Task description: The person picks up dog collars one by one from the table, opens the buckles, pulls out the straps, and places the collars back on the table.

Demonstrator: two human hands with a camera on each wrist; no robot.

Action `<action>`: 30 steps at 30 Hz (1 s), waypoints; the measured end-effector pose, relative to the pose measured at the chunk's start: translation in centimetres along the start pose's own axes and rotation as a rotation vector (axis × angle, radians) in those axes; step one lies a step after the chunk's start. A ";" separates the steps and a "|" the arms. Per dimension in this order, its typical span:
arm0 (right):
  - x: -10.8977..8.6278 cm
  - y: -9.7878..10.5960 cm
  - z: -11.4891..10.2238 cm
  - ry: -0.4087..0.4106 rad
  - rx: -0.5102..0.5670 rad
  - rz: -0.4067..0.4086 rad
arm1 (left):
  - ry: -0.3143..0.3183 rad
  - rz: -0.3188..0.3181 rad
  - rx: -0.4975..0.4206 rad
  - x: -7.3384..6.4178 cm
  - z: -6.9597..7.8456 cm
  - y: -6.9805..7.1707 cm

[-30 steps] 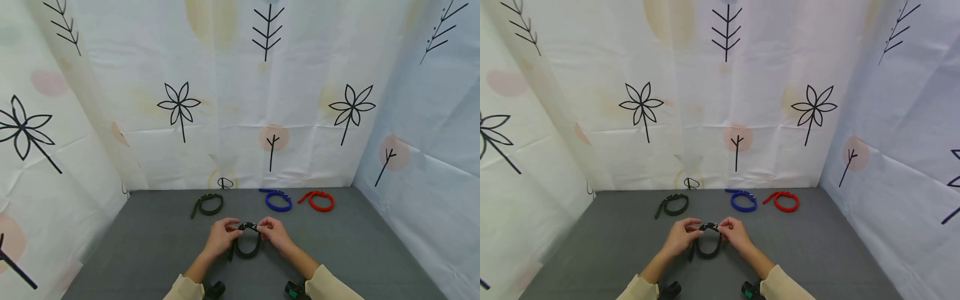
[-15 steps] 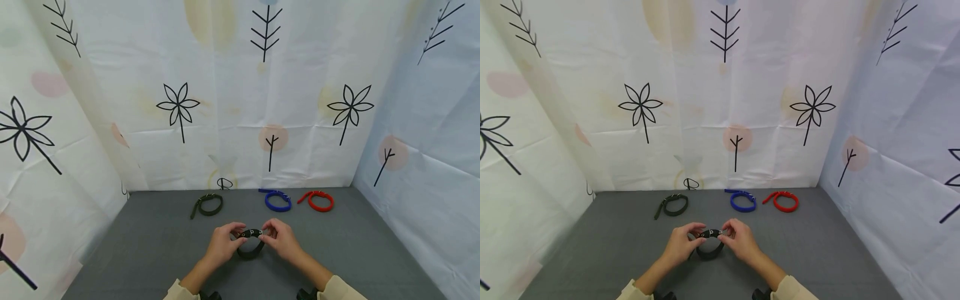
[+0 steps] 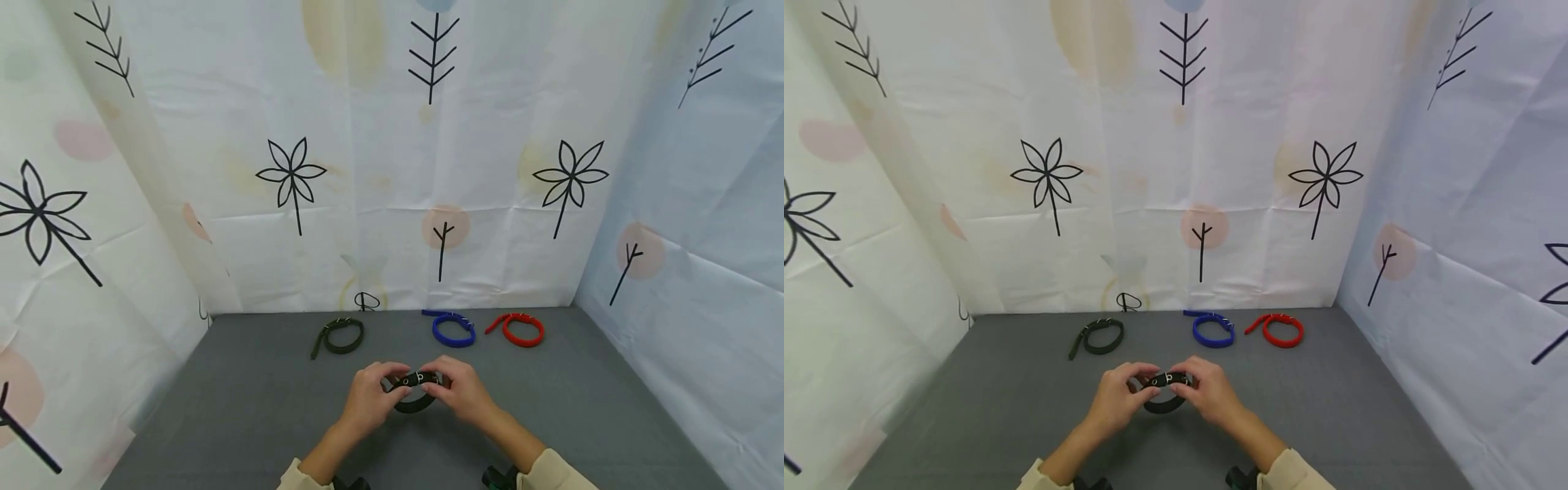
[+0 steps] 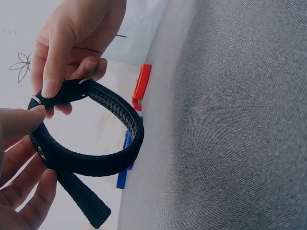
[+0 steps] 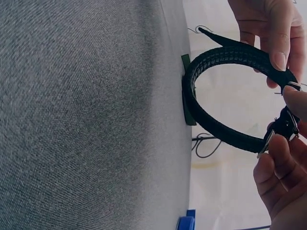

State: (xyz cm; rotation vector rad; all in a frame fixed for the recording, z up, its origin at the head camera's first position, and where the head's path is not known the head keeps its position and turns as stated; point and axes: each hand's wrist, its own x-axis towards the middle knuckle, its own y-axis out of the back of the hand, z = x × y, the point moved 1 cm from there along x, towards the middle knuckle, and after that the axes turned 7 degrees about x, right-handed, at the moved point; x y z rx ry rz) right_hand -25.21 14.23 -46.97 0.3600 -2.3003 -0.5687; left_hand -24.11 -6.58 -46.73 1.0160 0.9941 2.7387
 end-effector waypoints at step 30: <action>0.6 -1.4 -0.1 0.098 -0.018 0.048 | 0.325 -0.420 -0.219 1.8 -0.9 0.3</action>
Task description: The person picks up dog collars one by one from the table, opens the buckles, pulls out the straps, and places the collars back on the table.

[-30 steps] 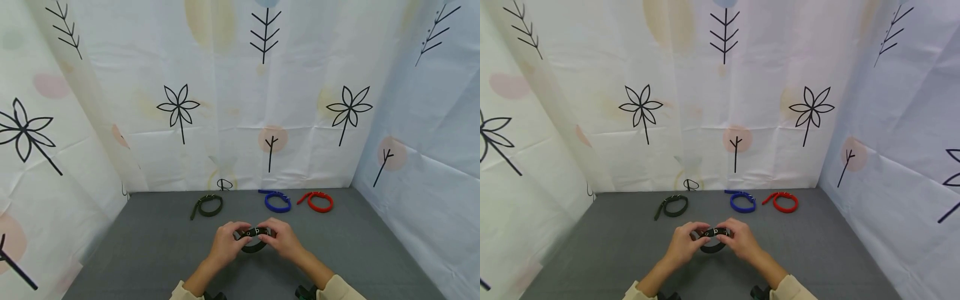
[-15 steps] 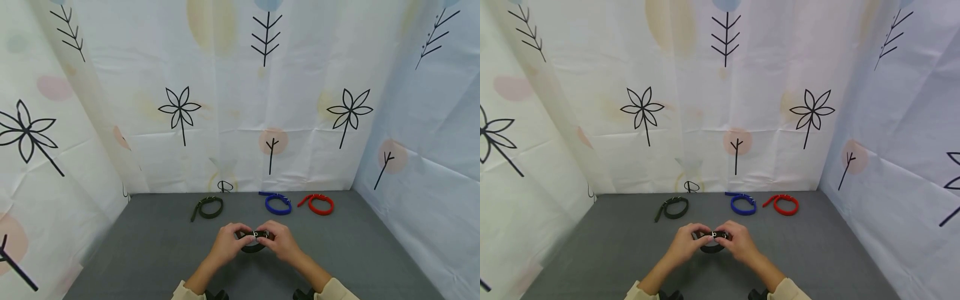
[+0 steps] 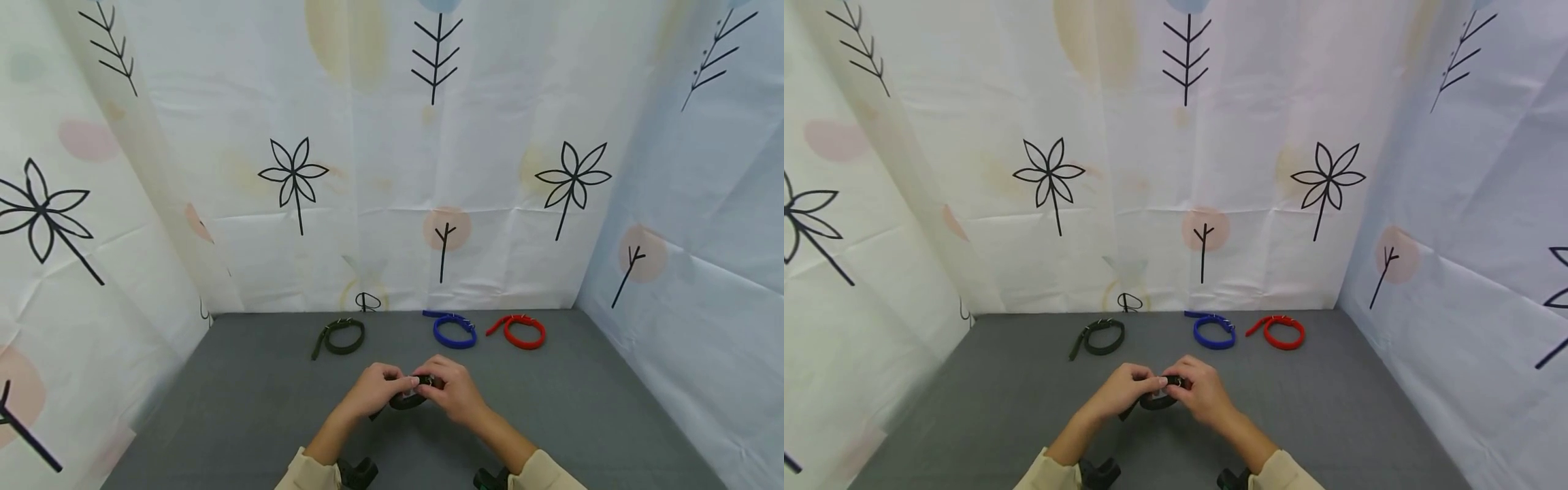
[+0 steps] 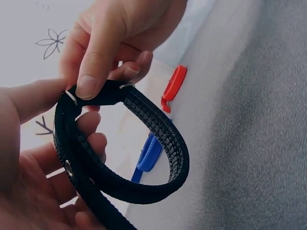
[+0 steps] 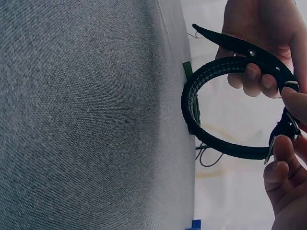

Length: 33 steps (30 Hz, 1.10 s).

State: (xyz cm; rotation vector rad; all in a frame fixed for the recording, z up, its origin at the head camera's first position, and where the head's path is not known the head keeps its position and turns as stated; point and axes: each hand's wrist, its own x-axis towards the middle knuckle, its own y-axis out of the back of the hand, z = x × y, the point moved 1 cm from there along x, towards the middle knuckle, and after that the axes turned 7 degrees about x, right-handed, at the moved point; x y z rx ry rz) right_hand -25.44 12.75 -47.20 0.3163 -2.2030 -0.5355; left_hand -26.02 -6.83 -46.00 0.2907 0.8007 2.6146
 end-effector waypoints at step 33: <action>0.4 0.0 -2.2 -0.229 0.434 0.248 | 0.008 -0.110 -0.515 -0.1 -0.9 0.0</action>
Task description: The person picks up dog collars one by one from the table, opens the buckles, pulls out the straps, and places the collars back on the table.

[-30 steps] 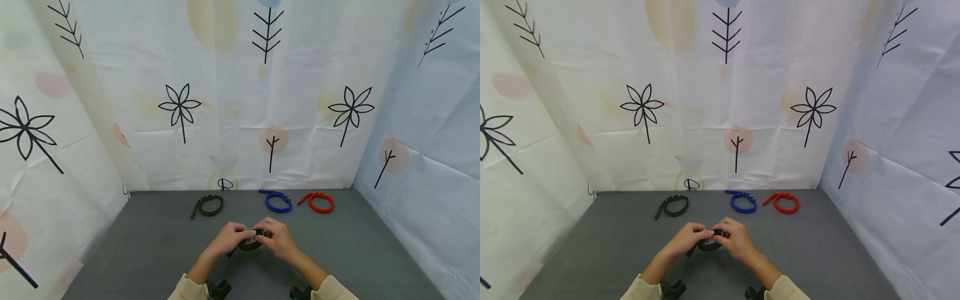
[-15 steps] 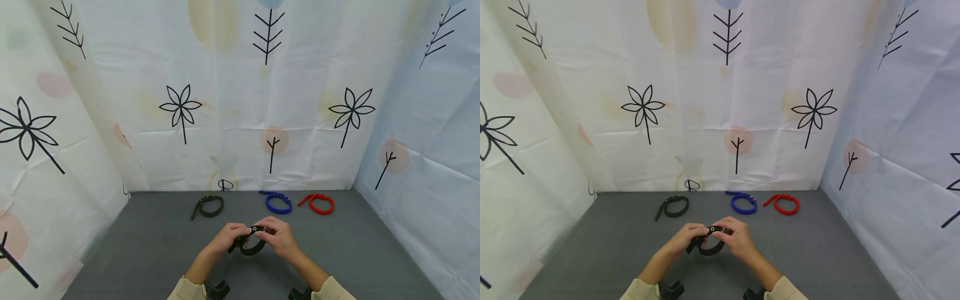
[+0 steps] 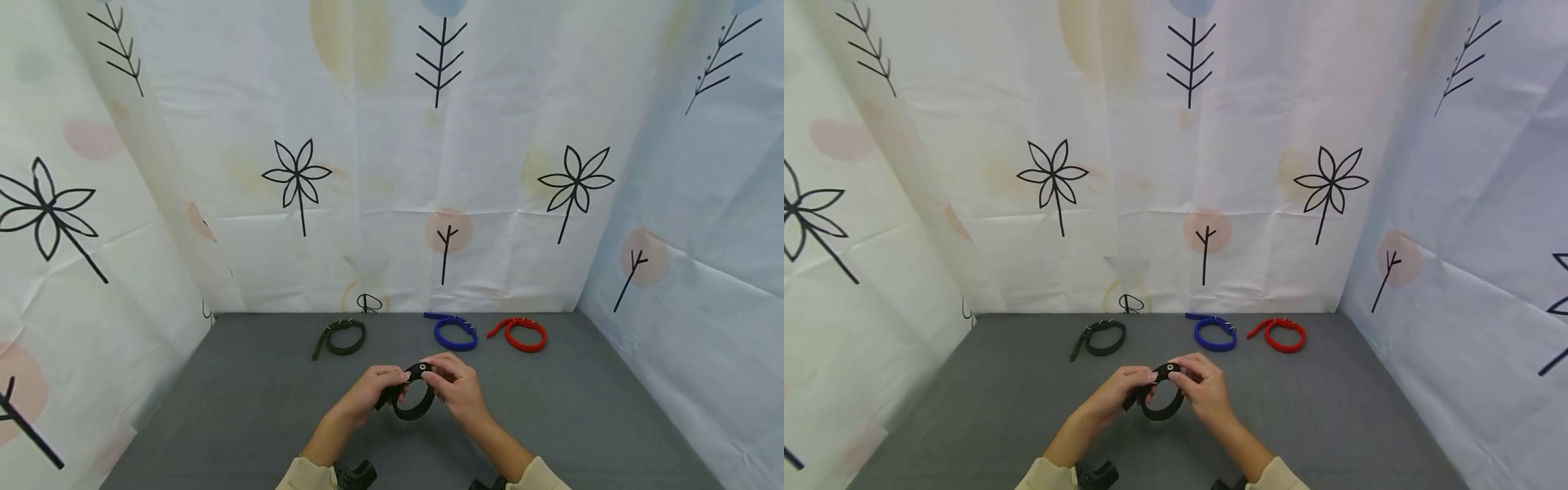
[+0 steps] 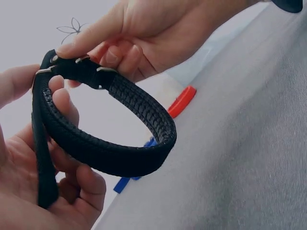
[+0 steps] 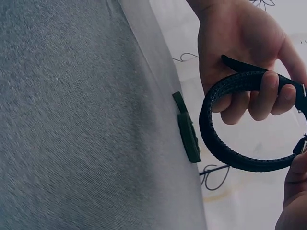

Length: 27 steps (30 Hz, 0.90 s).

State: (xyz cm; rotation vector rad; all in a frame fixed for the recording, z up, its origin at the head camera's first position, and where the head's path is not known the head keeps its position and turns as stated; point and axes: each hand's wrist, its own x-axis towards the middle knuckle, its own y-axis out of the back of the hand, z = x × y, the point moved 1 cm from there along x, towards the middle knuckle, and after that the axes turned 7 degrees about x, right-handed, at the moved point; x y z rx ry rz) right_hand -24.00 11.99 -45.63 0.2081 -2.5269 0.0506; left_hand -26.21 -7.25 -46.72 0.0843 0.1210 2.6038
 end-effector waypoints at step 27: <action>0.4 0.9 -2.8 0.183 -0.248 -0.229 | -0.075 0.117 0.290 -0.3 1.7 -1.5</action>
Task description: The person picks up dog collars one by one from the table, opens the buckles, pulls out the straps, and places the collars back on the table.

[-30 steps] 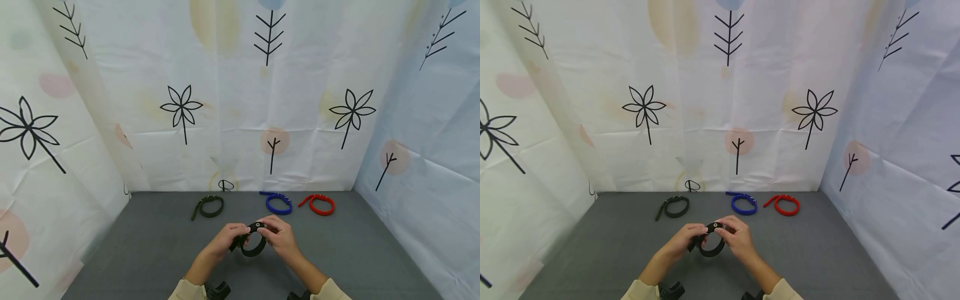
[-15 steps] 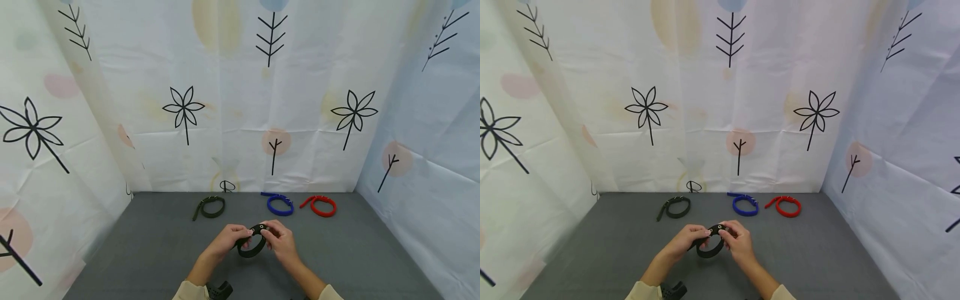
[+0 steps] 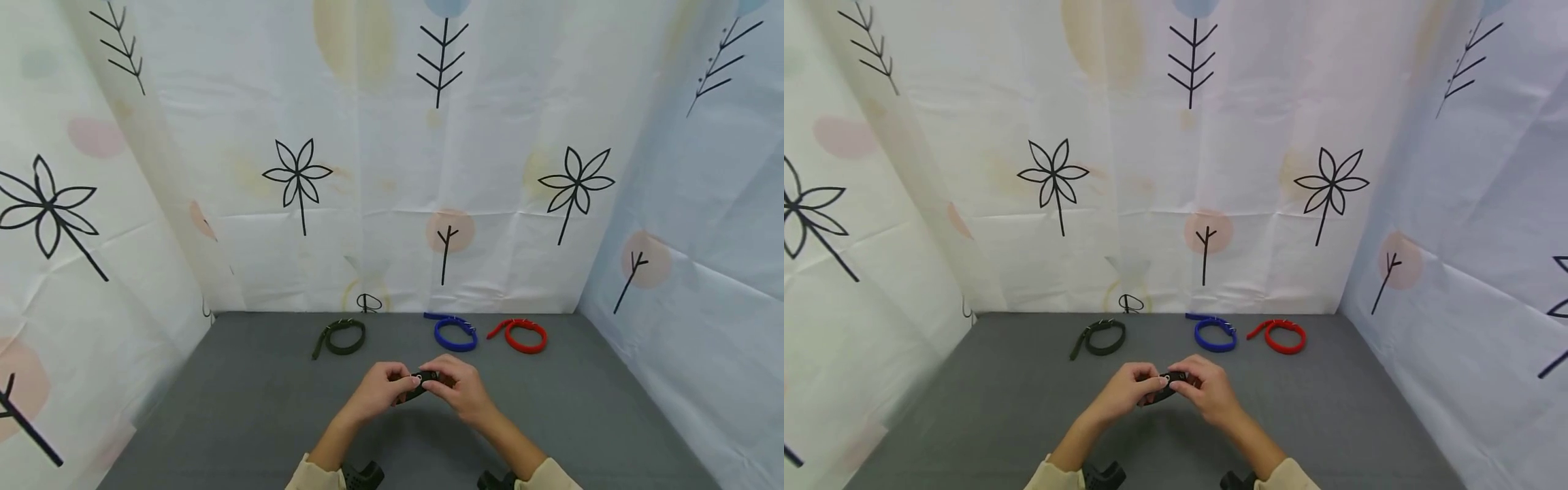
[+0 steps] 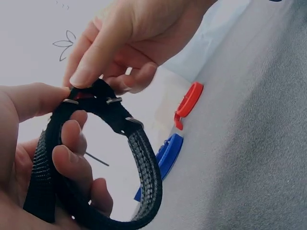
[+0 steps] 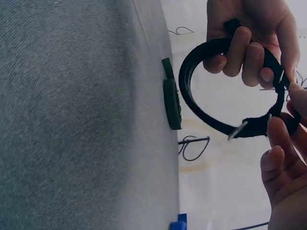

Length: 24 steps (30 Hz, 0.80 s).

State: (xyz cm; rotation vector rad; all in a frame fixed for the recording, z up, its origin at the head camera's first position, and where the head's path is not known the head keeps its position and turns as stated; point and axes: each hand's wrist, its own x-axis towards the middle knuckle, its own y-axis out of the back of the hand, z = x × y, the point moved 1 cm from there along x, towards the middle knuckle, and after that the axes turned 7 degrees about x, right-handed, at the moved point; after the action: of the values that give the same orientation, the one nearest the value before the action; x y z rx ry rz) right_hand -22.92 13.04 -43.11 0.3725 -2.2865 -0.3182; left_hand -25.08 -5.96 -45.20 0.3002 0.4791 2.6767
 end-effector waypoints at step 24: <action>-0.1 -1.5 -0.4 0.027 0.063 0.221 | -0.036 0.448 -0.219 -0.4 0.1 -2.0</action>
State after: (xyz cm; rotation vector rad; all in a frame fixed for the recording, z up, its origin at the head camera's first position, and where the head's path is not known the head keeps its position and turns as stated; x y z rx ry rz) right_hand -22.33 11.62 -43.43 0.1517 -2.2888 -0.1283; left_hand -23.99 -4.45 -45.93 0.4320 0.1106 3.1153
